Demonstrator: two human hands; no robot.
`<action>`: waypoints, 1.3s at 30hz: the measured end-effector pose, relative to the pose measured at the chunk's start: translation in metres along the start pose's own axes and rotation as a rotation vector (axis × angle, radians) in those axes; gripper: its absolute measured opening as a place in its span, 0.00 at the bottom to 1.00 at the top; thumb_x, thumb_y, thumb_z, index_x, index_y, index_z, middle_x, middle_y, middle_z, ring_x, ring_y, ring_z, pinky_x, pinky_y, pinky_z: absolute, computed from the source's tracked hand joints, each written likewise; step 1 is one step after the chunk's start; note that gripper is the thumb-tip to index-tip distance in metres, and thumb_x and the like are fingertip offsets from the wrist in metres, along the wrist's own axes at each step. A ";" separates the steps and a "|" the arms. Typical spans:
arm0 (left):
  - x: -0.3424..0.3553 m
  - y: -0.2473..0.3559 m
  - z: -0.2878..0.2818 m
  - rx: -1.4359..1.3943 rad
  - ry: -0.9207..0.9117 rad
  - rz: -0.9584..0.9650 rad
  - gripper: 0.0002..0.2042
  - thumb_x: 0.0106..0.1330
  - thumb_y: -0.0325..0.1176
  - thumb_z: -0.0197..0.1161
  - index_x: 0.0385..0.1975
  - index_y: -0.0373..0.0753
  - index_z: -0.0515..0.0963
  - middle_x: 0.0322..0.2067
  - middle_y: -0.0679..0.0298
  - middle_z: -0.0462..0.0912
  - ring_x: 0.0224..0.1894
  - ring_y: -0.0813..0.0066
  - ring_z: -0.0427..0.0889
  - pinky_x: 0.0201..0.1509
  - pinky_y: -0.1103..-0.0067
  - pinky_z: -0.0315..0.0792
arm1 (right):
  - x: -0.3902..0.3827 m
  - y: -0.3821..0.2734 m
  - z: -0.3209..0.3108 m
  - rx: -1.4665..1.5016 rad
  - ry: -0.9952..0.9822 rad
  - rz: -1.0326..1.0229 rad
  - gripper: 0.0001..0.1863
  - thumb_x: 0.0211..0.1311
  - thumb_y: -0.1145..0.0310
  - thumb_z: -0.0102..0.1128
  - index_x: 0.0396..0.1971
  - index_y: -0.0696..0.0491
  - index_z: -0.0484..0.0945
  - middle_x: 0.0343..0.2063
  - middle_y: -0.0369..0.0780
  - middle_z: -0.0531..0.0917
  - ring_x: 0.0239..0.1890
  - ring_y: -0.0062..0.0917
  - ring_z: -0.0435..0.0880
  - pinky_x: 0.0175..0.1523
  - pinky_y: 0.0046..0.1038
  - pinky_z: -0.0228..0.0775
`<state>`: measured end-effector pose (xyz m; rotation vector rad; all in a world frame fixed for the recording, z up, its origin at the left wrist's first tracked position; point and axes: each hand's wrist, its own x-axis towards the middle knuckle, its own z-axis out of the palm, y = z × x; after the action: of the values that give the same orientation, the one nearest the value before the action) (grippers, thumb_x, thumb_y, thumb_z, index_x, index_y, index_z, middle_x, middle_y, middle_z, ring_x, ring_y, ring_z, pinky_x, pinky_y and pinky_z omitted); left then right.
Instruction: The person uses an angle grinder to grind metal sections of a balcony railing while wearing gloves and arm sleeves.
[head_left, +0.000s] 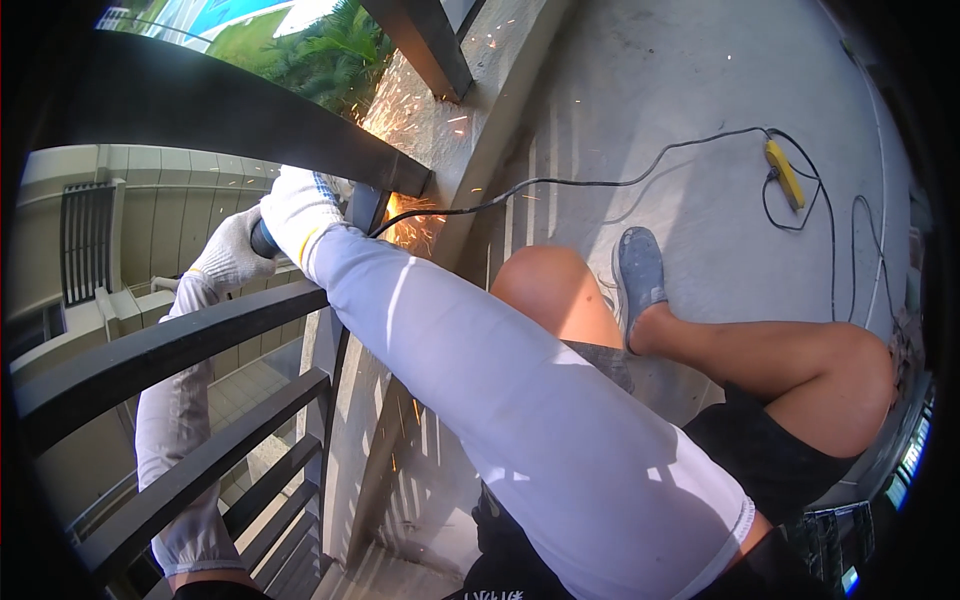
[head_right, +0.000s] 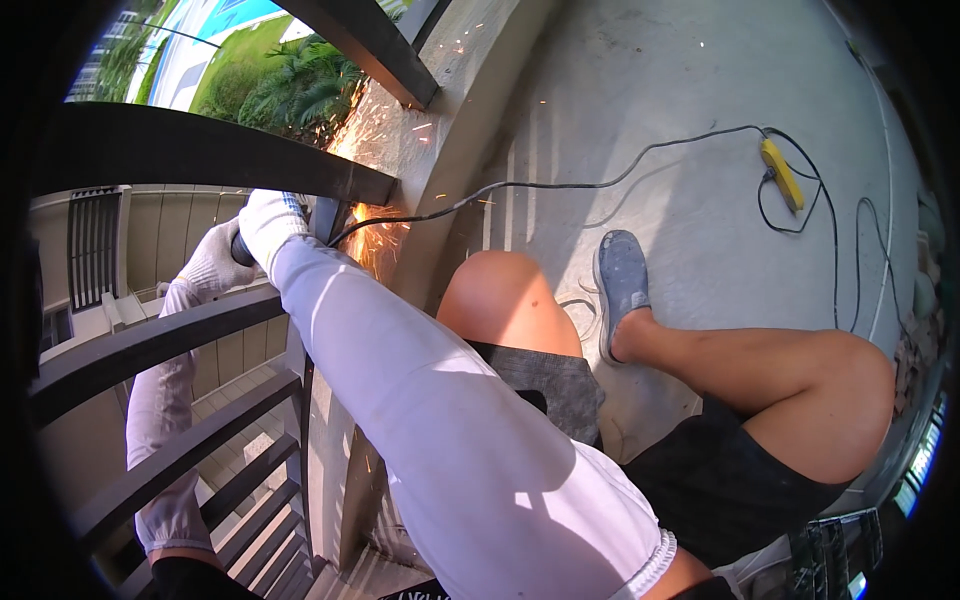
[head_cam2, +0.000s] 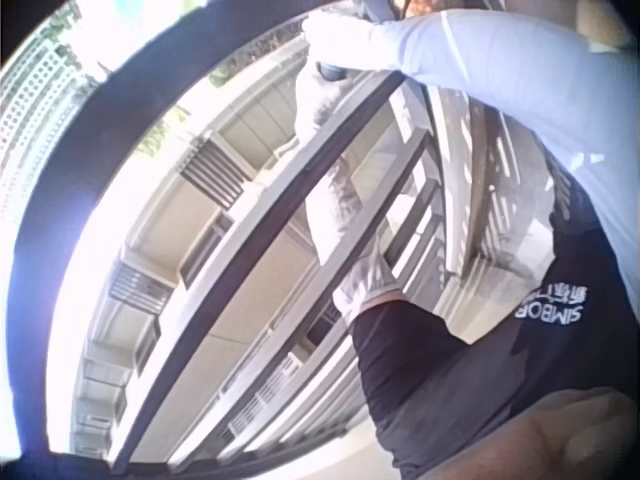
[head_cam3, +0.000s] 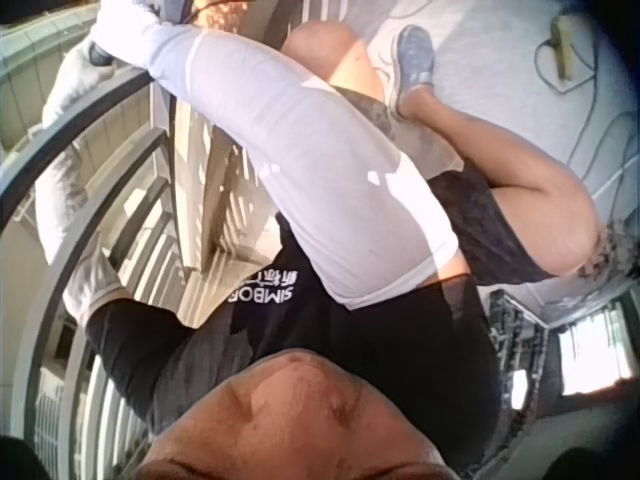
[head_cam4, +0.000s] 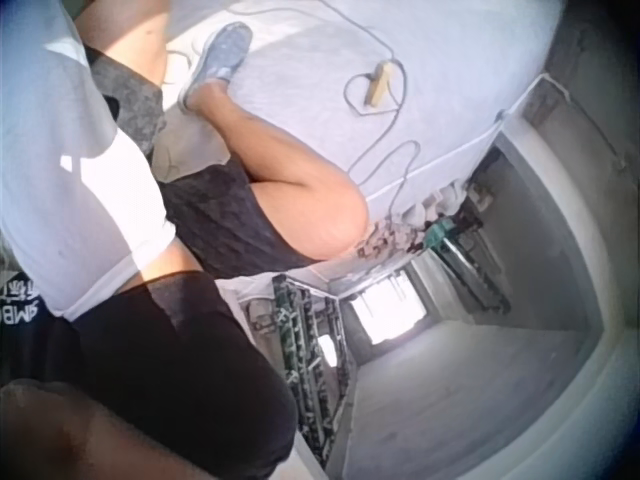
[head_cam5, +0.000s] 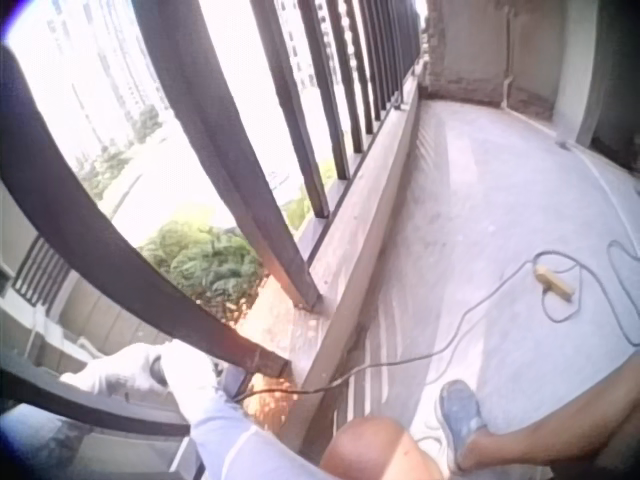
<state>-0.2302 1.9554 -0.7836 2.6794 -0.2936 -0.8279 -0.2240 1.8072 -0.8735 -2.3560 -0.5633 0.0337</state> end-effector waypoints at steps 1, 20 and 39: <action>0.000 -0.001 0.000 -0.005 -0.011 -0.013 0.37 0.39 0.29 0.77 0.59 0.37 0.83 0.45 0.53 0.91 0.47 0.56 0.90 0.66 0.66 0.80 | 0.001 0.000 0.003 0.029 -0.001 0.023 0.18 0.75 0.59 0.59 0.47 0.51 0.95 0.45 0.45 0.95 0.48 0.40 0.95 0.54 0.43 0.87; -0.006 0.004 0.000 -0.022 -0.028 -0.004 0.34 0.43 0.31 0.77 0.59 0.36 0.82 0.45 0.51 0.92 0.46 0.56 0.91 0.62 0.66 0.82 | -0.005 -0.006 -0.010 -0.026 -0.090 0.050 0.18 0.76 0.59 0.59 0.48 0.50 0.95 0.47 0.42 0.95 0.51 0.39 0.95 0.56 0.41 0.87; -0.005 0.022 -0.008 -0.006 0.017 0.062 0.32 0.45 0.32 0.76 0.56 0.35 0.83 0.45 0.47 0.92 0.47 0.50 0.91 0.62 0.67 0.81 | 0.005 -0.010 0.005 0.055 0.077 0.170 0.15 0.74 0.60 0.63 0.43 0.52 0.95 0.41 0.45 0.94 0.43 0.39 0.95 0.48 0.43 0.86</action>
<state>-0.2320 1.9385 -0.7667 2.6557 -0.3672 -0.7863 -0.2246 1.8189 -0.8700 -2.3343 -0.3205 0.0358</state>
